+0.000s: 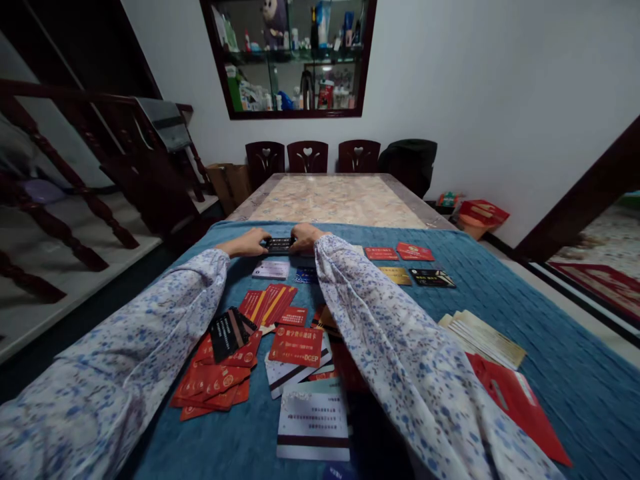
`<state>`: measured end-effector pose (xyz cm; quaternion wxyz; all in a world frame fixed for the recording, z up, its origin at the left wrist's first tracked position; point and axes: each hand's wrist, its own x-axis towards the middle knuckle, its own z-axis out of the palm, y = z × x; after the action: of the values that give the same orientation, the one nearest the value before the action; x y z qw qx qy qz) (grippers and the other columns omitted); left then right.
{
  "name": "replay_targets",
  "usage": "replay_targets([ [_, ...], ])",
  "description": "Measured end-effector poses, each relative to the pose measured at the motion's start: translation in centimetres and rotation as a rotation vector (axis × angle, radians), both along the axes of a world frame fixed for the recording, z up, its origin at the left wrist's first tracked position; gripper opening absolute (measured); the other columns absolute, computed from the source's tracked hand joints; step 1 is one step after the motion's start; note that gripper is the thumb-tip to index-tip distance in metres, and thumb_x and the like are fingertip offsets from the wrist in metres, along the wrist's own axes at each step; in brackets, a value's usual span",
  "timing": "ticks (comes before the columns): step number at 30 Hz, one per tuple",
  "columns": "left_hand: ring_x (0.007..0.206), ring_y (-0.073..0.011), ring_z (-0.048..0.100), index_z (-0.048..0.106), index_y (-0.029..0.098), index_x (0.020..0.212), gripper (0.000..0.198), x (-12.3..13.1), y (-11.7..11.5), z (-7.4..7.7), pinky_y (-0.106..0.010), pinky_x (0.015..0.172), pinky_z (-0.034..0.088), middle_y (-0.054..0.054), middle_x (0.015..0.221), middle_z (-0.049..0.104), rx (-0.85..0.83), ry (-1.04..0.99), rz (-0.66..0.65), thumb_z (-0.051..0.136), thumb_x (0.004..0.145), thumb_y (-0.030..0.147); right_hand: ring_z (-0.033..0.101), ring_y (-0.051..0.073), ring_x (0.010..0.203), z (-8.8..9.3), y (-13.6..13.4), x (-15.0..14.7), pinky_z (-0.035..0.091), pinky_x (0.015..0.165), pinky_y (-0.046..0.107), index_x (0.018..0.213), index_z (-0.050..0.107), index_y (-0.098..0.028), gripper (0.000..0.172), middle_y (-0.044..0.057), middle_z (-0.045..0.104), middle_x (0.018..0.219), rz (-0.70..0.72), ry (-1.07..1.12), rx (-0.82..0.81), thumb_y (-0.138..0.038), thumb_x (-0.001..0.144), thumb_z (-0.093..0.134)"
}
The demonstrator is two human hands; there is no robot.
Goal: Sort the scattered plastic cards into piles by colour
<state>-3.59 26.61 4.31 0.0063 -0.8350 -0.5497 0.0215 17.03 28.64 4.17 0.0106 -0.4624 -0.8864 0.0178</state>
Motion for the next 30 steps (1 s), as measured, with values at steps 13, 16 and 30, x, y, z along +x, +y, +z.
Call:
replay_targets([
  [13,0.088,-0.0230,0.072,0.077,0.016,0.103,0.037,-0.8,2.0,-1.3,-0.025,0.075,0.055,-0.006,0.095,0.078,-0.131,-0.147,0.014,0.062,0.070,0.019,0.071,0.023,0.111,0.2,0.1,-0.5,0.052,0.083,0.022,0.139,0.068,-0.016,0.064,0.010,0.075,0.128,-0.033,0.045,-0.095,-0.033,0.078,0.080],
  [16,0.088,-0.0242,0.072,0.077,0.014,0.102,0.036,-0.7,2.0,-1.2,-0.027,0.075,0.055,-0.007,0.095,0.078,-0.153,-0.148,0.017,0.062,0.069,0.018,0.071,0.023,0.110,0.4,0.0,-0.8,0.052,0.082,0.022,0.135,0.070,-0.017,0.057,0.010,0.076,0.126,-0.017,0.023,-0.138,-0.029,0.080,0.078],
  [30,0.090,-0.0253,0.070,0.076,0.015,0.102,0.037,-0.4,2.0,-1.3,-0.028,0.077,0.055,-0.006,0.092,0.077,-0.149,-0.170,0.002,0.066,0.066,0.019,0.071,0.022,0.111,0.2,0.4,-1.2,0.053,0.086,0.022,0.136,0.070,-0.021,0.062,0.007,0.076,0.126,-0.031,-0.001,-0.137,-0.025,0.076,0.083],
])
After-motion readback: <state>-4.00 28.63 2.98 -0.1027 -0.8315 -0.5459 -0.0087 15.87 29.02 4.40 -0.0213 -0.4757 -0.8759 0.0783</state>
